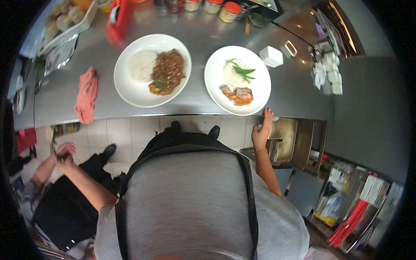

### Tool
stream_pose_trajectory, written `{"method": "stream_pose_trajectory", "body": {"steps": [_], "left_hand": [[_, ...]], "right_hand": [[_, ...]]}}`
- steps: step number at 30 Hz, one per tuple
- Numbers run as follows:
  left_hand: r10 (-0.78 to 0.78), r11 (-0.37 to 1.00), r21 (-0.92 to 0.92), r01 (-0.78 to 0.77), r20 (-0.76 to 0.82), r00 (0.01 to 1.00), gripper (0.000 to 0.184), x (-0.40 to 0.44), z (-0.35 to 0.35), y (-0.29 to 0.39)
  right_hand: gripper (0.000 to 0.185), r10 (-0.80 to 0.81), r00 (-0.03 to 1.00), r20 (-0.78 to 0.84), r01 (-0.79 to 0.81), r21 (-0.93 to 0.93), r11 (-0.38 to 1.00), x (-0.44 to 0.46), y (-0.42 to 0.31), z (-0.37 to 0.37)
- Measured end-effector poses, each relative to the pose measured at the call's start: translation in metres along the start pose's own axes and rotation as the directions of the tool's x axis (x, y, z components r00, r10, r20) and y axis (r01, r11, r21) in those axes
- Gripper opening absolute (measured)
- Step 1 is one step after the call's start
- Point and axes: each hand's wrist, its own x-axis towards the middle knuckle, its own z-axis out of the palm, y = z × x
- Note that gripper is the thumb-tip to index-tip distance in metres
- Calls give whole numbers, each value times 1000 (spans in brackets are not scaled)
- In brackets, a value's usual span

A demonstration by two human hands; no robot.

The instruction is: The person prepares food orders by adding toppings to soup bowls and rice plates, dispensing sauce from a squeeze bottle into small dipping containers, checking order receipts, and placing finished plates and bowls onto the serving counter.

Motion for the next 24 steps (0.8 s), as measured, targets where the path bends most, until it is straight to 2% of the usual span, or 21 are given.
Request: {"method": "stream_pose_trajectory", "body": {"steps": [1,2,3,4,5,6,7,8,9,10,12,14,16,19,21,22,24], "left_hand": [[228,970,59,-236,-556,799,57,-8,52,7],[312,949,200,-244,-711,630,57,-8,79,9],[366,930,312,-194,-745,558,57,-3,91,15],[426,898,419,-133,-754,501,57,2,98,18],[488,850,524,-62,-737,468,57,8,101,22],[551,786,618,1,-702,451,58,13,104,25],[604,723,689,53,-668,435,58,20,106,26],[661,653,749,108,-634,400,58,25,104,23],[696,608,781,145,-612,376,59,36,108,21],[720,578,795,185,-603,343,59,43,115,20],[739,540,796,274,-604,297,60,57,132,19],[748,516,780,353,-612,257,61,66,147,20],[760,489,763,423,-611,221,62,69,159,24],[782,454,718,528,-605,150,64,62,172,25],[809,433,688,582,-582,85,65,57,182,25],[827,424,673,606,-560,43,66,54,187,27],[887,389,681,621,-459,-53,67,49,201,29]], "right_hand": [[76,15,1000,-20,-16,-11,1000,-6,-5,-4],[75,30,999,-13,-30,7,1000,-14,-11,-8],[75,40,999,-8,-40,25,999,-20,-16,-11],[74,47,999,-3,-47,41,998,-27,-19,-13],[72,125,992,3,-122,222,967,-35,-16,-7],[67,150,989,18,-148,324,934,-40,-7,3],[54,293,951,101,-282,677,680,-45,4,21],[44,356,906,228,-373,828,418,-40,-13,15],[47,355,909,217,-346,868,356,-36,-12,25],[51,352,891,287,-381,894,237,-23,-36,10],[65,309,878,366,-427,891,156,-7,-52,1],[61,165,886,434,-447,894,46,7,-53,0],[59,122,837,534,-533,845,-43,17,-48,7],[55,206,822,531,-524,847,-93,33,-69,4],[54,281,800,530,-541,840,-40,36,-68,12],[53,320,788,526,-552,834,-13,36,-65,17],[51,354,779,518,-536,842,-52,34,-54,29]]}}
